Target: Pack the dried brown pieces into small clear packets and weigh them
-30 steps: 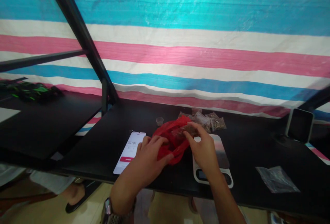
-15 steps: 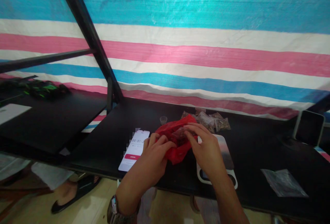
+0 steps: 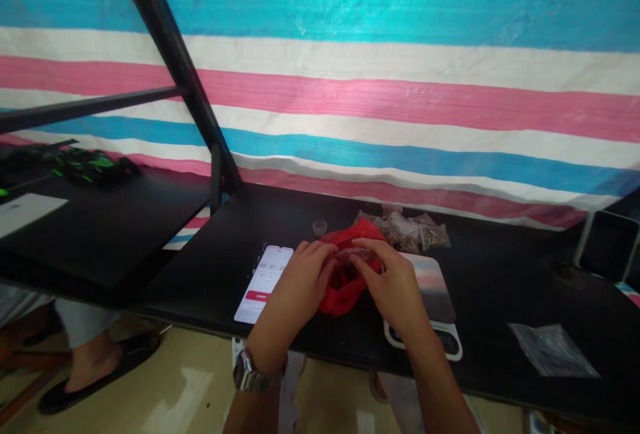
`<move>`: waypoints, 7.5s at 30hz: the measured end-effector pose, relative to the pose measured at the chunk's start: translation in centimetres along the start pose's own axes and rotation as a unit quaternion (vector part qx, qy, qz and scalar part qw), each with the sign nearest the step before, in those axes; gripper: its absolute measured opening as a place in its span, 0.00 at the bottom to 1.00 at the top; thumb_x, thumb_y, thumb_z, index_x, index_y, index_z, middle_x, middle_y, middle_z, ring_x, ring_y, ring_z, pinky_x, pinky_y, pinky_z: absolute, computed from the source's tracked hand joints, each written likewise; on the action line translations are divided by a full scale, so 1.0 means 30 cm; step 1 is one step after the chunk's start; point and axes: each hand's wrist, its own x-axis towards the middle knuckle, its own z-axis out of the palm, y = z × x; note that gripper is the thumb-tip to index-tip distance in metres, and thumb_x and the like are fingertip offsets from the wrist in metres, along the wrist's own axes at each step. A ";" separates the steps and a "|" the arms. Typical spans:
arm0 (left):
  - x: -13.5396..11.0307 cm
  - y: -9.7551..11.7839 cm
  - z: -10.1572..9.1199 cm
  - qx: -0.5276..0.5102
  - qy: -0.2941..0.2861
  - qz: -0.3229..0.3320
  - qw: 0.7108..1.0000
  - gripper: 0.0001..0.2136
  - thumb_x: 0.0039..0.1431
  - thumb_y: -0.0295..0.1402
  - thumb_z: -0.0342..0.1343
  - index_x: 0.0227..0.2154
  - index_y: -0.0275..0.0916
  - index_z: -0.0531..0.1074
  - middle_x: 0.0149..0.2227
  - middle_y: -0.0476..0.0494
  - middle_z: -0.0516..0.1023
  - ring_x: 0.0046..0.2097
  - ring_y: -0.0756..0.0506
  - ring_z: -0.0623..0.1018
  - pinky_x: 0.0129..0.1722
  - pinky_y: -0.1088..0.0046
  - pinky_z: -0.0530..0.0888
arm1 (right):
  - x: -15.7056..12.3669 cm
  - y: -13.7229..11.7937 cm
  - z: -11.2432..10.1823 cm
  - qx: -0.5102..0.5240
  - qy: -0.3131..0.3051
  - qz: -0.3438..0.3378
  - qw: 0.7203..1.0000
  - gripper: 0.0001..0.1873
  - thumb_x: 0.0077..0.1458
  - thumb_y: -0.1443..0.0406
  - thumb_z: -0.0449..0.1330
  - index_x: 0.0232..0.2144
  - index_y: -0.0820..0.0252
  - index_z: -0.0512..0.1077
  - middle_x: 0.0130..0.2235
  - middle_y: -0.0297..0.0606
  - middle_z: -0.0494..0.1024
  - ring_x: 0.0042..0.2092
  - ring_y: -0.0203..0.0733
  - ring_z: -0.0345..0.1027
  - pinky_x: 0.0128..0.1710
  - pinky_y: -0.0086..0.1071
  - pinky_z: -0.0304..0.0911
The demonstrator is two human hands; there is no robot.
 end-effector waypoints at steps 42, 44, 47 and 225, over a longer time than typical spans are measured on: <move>0.056 -0.026 0.043 -0.021 0.047 0.018 0.999 0.15 0.67 0.23 0.53 0.43 0.44 0.85 0.46 0.44 0.89 0.46 0.42 0.87 0.51 0.67 0.81 | 0.008 0.077 0.034 -0.041 -0.023 0.016 0.999 0.16 0.62 0.69 0.59 0.49 0.53 0.80 0.50 0.39 0.87 0.55 0.49 0.78 0.66 0.53 0.52; 0.057 -0.026 0.047 -0.024 0.046 0.026 0.998 0.16 0.66 0.22 0.52 0.43 0.44 0.85 0.46 0.45 0.89 0.46 0.42 0.87 0.51 0.68 0.81 | 0.008 0.075 0.037 -0.039 -0.025 0.008 0.999 0.16 0.62 0.70 0.58 0.48 0.53 0.80 0.49 0.38 0.87 0.54 0.49 0.78 0.65 0.51 0.54; 0.057 -0.031 0.051 -0.019 0.067 0.034 0.997 0.16 0.67 0.23 0.52 0.45 0.44 0.85 0.46 0.44 0.89 0.46 0.42 0.87 0.51 0.66 0.81 | 0.009 0.069 0.036 -0.045 0.007 -0.005 0.999 0.13 0.62 0.70 0.60 0.45 0.53 0.81 0.46 0.38 0.87 0.51 0.49 0.79 0.63 0.50 0.57; 0.012 -0.031 -0.020 0.033 0.089 -0.024 0.995 0.10 0.69 0.33 0.51 0.42 0.42 0.78 0.44 0.41 0.83 0.47 0.39 0.81 0.51 0.58 0.76 | 0.004 0.069 0.019 0.132 0.058 0.077 0.987 0.09 0.60 0.62 0.61 0.43 0.55 0.76 0.45 0.39 0.84 0.47 0.46 0.80 0.53 0.41 0.73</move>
